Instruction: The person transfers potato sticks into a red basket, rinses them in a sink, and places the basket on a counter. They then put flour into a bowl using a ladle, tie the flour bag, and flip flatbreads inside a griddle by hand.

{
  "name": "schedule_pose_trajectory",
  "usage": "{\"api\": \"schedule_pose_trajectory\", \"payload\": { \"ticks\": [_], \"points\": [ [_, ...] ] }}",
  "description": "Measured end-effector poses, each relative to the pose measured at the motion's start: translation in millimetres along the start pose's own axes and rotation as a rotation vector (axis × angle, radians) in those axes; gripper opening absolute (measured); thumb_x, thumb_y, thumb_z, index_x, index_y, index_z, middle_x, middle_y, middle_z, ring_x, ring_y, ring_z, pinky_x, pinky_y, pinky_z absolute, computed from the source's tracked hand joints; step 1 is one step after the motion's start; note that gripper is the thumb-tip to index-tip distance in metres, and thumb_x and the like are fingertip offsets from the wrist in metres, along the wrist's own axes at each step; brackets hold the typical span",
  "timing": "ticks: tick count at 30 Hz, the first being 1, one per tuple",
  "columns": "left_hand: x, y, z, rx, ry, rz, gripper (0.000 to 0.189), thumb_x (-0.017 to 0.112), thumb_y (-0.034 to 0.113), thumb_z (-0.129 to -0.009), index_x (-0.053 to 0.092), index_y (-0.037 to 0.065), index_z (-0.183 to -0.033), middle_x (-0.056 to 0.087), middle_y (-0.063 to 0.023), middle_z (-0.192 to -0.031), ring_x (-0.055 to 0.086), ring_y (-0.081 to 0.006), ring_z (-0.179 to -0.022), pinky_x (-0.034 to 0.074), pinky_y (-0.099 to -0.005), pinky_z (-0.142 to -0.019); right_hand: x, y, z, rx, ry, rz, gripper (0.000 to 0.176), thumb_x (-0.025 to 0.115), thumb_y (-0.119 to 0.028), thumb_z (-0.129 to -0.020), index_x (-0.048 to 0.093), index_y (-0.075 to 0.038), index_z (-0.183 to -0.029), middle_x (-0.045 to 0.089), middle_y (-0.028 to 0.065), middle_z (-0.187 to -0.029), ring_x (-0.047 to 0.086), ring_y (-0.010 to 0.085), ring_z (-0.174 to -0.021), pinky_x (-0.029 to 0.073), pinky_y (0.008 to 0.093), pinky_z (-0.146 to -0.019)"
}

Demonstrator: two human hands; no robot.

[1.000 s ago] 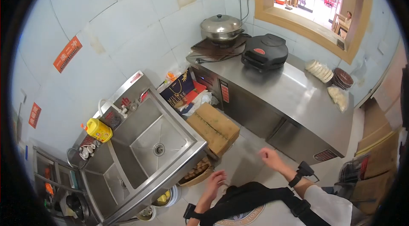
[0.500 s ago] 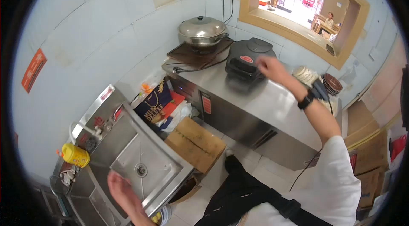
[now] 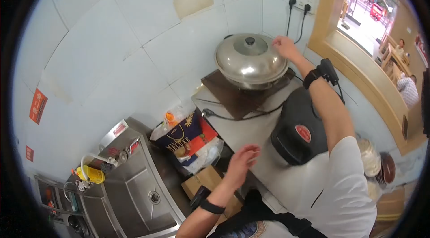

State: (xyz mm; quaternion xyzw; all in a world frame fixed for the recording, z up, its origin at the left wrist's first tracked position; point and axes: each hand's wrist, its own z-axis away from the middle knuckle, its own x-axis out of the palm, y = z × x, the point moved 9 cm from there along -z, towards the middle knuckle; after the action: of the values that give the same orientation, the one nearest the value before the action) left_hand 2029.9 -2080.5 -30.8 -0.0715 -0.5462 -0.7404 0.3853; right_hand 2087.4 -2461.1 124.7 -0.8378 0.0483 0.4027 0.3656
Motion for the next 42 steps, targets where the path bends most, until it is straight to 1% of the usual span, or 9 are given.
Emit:
{"api": "schedule_pose_trajectory", "payload": {
  "ticks": [4,9,14,22,26,27,34,36,42],
  "points": [
    [52,21,-76,-0.022,-0.073,-0.047,0.031,0.044,0.022,-0.087,0.045,0.008,-0.115,0.051,-0.0026,-0.114,0.047,-0.0131,-0.102,0.035,-0.0277,-0.084,76,20,-54,-0.072,-0.108,-0.124,0.023,0.055,-0.015,-0.072,0.060,-0.004,-0.091,0.059,0.0158,-0.080,0.057,0.0261,-0.078,0.045,0.0339,-0.071],
    [76,28,-155,-0.026,-0.035,0.152,0.037,0.047,0.026,-0.086,0.039,0.009,-0.119,0.049,-0.0023,-0.115,0.045,-0.0143,-0.105,0.034,-0.0284,-0.086,111,18,-65,-0.059,-0.049,0.185,0.044,0.060,-0.033,-0.074,0.050,-0.010,-0.109,0.054,0.0189,-0.101,0.052,0.0310,-0.096,0.043,0.0393,-0.081],
    [63,6,-216,-0.057,0.007,0.356,0.038,0.050,0.023,-0.085,0.039,0.008,-0.118,0.050,-0.0032,-0.114,0.046,-0.0154,-0.105,0.036,-0.0295,-0.084,132,31,-84,-0.090,-0.131,0.100,0.045,0.060,-0.037,-0.073,0.052,-0.009,-0.107,0.055,0.0161,-0.100,0.053,0.0309,-0.095,0.043,0.0401,-0.080],
    [73,-11,-228,-0.218,-0.006,0.279,0.034,0.045,0.021,-0.087,0.038,0.007,-0.118,0.049,-0.0062,-0.117,0.049,-0.0149,-0.103,0.038,-0.0262,-0.082,110,48,-119,-0.100,-0.172,-0.261,0.045,0.062,-0.038,-0.070,0.058,-0.004,-0.100,0.060,0.0141,-0.096,0.056,0.0273,-0.090,0.043,0.0352,-0.078],
    [83,-4,-245,-0.148,-0.110,0.402,0.033,0.043,0.023,-0.089,0.040,0.008,-0.118,0.049,-0.0054,-0.119,0.050,-0.0145,-0.102,0.039,-0.0258,-0.081,47,49,-139,-0.055,-0.112,-0.432,0.042,0.062,-0.035,-0.073,0.060,-0.001,-0.098,0.062,0.0086,-0.087,0.056,0.0166,-0.080,0.044,0.0280,-0.073],
    [84,-3,-245,-0.140,-0.106,0.411,0.033,0.043,0.023,-0.089,0.040,0.008,-0.118,0.049,-0.0054,-0.119,0.050,-0.0145,-0.102,0.039,-0.0258,-0.081,30,49,-140,-0.036,-0.069,-0.436,0.041,0.062,-0.033,-0.075,0.059,0.000,-0.100,0.061,0.0048,-0.085,0.055,0.0109,-0.078,0.043,0.0246,-0.071],
    [65,-29,-189,-0.257,0.005,0.141,0.033,0.047,0.024,-0.087,0.045,0.009,-0.116,0.054,-0.0039,-0.111,0.051,-0.0132,-0.099,0.038,-0.0253,-0.082,18,68,-138,0.032,-0.024,-0.546,0.041,0.062,-0.031,-0.076,0.059,0.001,-0.101,0.061,0.0041,-0.086,0.054,0.0112,-0.079,0.043,0.0233,-0.072],
    [51,-45,-160,-0.305,0.028,0.115,0.031,0.047,0.022,-0.087,0.047,0.008,-0.114,0.055,-0.0041,-0.110,0.051,-0.0131,-0.098,0.038,-0.0257,-0.082,52,62,-126,-0.075,-0.119,-0.312,0.044,0.063,-0.035,-0.070,0.060,0.000,-0.097,0.063,0.0138,-0.087,0.060,0.0218,-0.076,0.045,0.0316,-0.071],
    [-18,-51,-55,-0.292,0.256,-0.031,0.029,0.043,0.022,-0.088,0.049,0.007,-0.113,0.056,-0.0046,-0.108,0.051,-0.0128,-0.096,0.038,-0.0262,-0.083,100,26,-79,-0.122,-0.118,0.024,0.042,0.060,-0.038,-0.073,0.059,-0.003,-0.096,0.060,0.0179,-0.090,0.057,0.0304,-0.087,0.044,0.0378,-0.074]
  ]
}}
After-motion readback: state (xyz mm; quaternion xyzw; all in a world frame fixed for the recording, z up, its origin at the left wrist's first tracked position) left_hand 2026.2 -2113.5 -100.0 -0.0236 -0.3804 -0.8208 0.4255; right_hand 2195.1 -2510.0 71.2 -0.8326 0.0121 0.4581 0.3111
